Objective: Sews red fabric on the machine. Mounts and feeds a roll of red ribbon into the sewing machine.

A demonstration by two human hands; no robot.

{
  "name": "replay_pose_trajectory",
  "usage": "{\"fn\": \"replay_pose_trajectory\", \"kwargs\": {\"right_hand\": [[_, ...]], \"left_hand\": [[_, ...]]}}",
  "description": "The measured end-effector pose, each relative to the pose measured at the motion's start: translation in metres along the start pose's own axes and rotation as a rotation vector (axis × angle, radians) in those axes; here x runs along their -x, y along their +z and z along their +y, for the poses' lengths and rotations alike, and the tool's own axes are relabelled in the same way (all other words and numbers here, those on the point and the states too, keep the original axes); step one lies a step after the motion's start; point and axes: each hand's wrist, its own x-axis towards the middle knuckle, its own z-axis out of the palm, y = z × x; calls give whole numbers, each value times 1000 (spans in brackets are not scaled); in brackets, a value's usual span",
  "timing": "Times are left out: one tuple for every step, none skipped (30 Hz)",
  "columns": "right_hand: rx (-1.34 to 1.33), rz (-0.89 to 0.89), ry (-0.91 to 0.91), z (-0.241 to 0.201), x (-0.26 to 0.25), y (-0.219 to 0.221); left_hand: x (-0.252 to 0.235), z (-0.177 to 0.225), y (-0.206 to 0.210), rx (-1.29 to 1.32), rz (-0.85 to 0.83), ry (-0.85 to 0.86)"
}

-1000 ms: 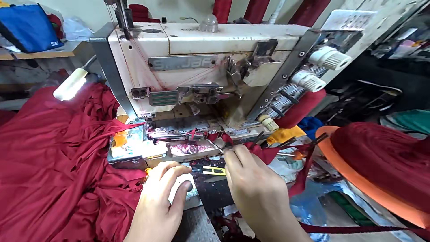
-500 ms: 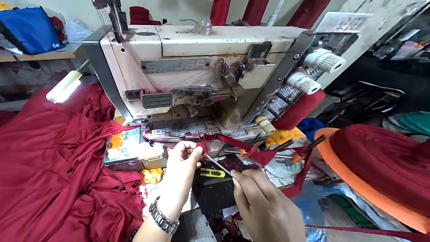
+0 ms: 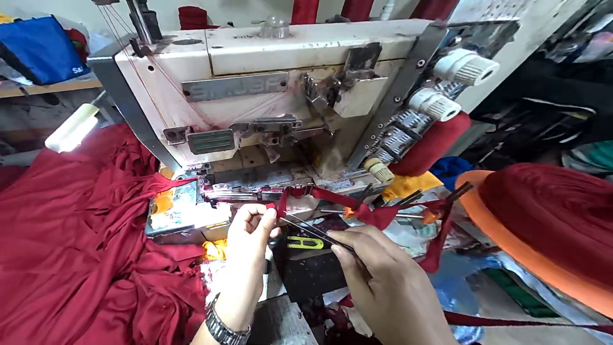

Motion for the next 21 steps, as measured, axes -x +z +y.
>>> {"fn": "replay_pose_trajectory", "kwargs": {"right_hand": [[21, 2, -23, -1, -2, 1], [45, 5, -47, -1, -3, 2], [71, 9, -70, -1, -5, 3], [100, 12, -92, -1, -7, 3], [122, 13, -117, -2, -10, 3], [141, 11, -143, -2, -12, 2], [161, 11, -171, -2, -14, 2], [177, 9, -202, -2, -16, 2], [192, 6, -228, -3, -18, 3], [205, 5, -247, -3, -20, 3], [216, 6, -260, -3, -21, 3], [221, 7, -269, -2, -23, 3], [227, 12, -272, -2, -23, 3], [237, 21, -268, -1, -24, 2], [247, 27, -255, -1, -24, 1], [254, 27, -238, -1, -24, -1], [255, 23, -220, 0, -23, -3], [253, 19, -207, 0, -23, -5], [251, 8, -201, 1, -22, -6], [242, -1, -201, 2, -21, -7], [227, -9, -198, 3, -20, -8]], "left_hand": [[0, 1, 0, 37, 12, -21], [1, 1, -1, 58, 22, -24], [1, 1, -1, 68, 36, -17], [2, 0, -2, 72, 44, 1], [2, -1, -2, 69, 44, 33], [2, -2, -4, 55, 37, 68], [2, -2, -4, 45, 37, 103], [3, -3, -4, 31, 34, 137], [3, -4, -5, 14, 28, 166], [3, -4, -6, -11, 17, 191], [3, -4, -7, -51, -5, 214], [3, -4, -10, -95, -31, 238], [2, -4, -13, -158, -50, 259], [2, -3, -15, -239, -68, 273], [1, -2, -18, -323, -86, 283], [0, -2, -20, -393, -109, 288], [-1, -2, -21, -443, -123, 306], [-2, -3, -22, -479, -129, 333], [-3, -4, -23, -500, -134, 358], [-3, -4, -24, -523, -138, 380], [-4, -4, -25, -545, -143, 392]]}}
